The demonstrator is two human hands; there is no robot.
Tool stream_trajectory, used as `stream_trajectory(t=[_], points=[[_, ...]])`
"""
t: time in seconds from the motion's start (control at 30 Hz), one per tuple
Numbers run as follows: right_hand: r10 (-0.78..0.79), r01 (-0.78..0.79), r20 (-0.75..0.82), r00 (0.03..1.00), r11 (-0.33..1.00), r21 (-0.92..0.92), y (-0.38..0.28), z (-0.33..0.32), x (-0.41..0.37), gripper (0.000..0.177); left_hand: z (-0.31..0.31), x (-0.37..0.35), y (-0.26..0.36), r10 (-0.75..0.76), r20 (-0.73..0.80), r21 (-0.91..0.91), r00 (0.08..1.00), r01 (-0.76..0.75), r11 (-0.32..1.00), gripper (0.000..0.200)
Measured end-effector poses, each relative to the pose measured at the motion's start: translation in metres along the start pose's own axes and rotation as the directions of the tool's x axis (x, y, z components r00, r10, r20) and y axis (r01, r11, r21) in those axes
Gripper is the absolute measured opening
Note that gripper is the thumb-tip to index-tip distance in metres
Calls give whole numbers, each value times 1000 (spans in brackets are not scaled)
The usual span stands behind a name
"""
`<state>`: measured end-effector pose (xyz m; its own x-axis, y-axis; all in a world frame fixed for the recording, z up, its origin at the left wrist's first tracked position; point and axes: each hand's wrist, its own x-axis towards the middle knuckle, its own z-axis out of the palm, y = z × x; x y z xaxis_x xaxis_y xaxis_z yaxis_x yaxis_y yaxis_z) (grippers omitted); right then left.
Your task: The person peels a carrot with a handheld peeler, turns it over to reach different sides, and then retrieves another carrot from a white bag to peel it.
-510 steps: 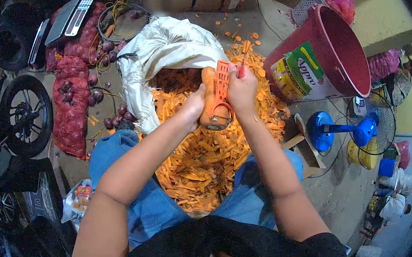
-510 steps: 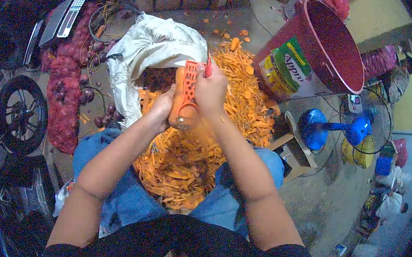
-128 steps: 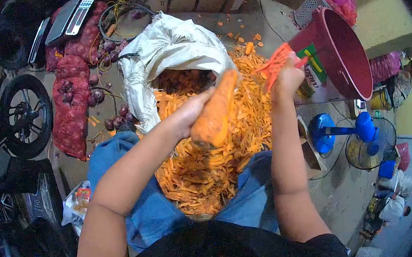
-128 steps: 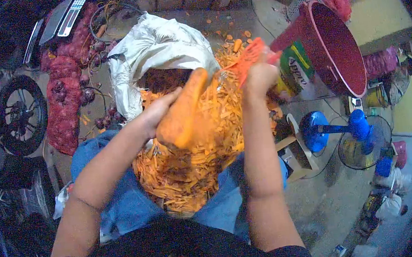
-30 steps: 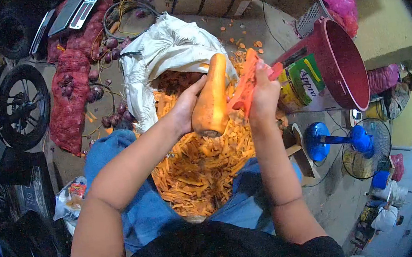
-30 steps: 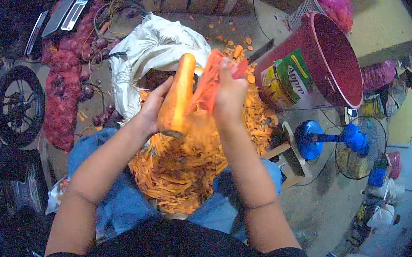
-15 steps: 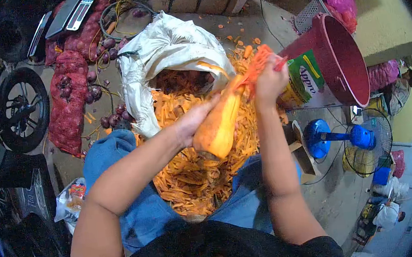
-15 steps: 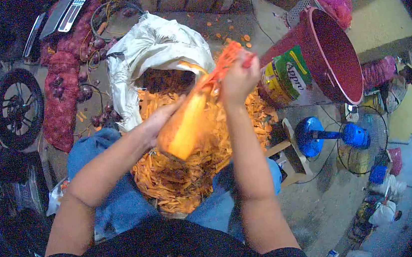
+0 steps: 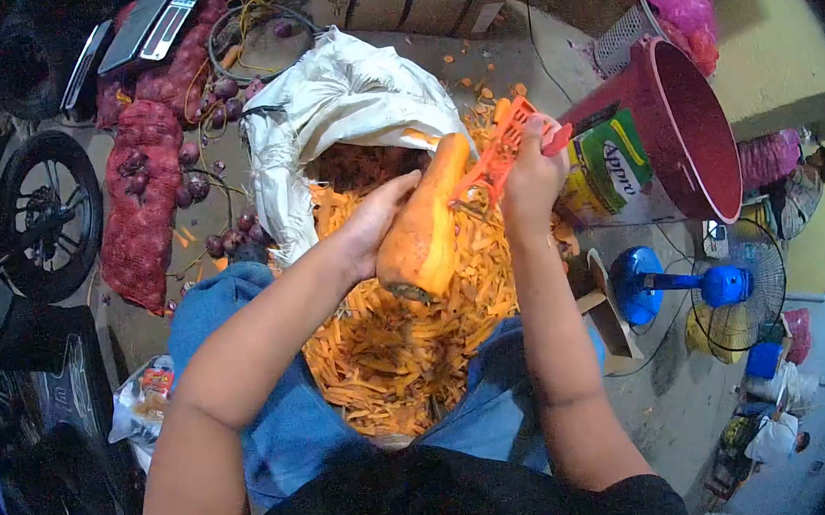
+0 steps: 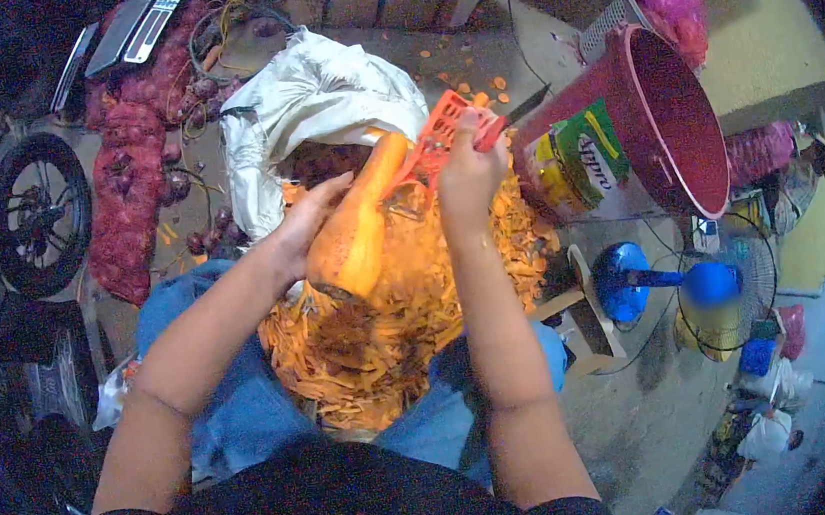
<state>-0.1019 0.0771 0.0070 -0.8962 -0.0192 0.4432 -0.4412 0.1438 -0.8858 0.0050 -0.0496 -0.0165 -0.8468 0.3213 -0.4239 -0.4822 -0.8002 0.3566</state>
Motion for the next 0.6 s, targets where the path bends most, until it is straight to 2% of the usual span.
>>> stream_trajectory(t=[0.1,0.17,0.2,0.27,0.4,0.43,0.47,0.5,0.53,0.6], points=[[51,-49,55,997,998,-43,11,-10,10,19,4,-8,12,20,-12,-15,1000,-20,1000,42],[166,-162,-18,986,979,120,23,-11,14,19,8,-8,15,67,-12,-12,998,-67,998,43],[163,-160,-14,987,980,120,18,-9,14,19,9,-7,15,107,-11,-12,994,-107,994,43],[456,-426,10,890,823,375,4,-3,10,19,5,-2,14,104,-18,0,994,-104,995,42],[492,-483,72,868,801,354,-20,10,-8,20,0,7,8,73,-99,-1,992,-73,997,40],[340,-357,112,934,881,309,-30,13,-14,20,1,7,7,70,-100,-2,992,-71,997,40],[179,-217,158,971,938,270,-36,15,-19,20,2,6,7,35,-36,-40,999,-37,999,40],[238,-290,192,952,903,317,-36,17,-23,18,3,6,7,3,29,-75,1000,-1,997,40],[240,-291,191,952,903,316,-37,18,-27,18,3,7,6,1,29,-76,1000,1,997,40],[224,-280,225,948,924,260,-45,20,-33,18,2,14,2,123,-30,-90,992,-126,988,43]])
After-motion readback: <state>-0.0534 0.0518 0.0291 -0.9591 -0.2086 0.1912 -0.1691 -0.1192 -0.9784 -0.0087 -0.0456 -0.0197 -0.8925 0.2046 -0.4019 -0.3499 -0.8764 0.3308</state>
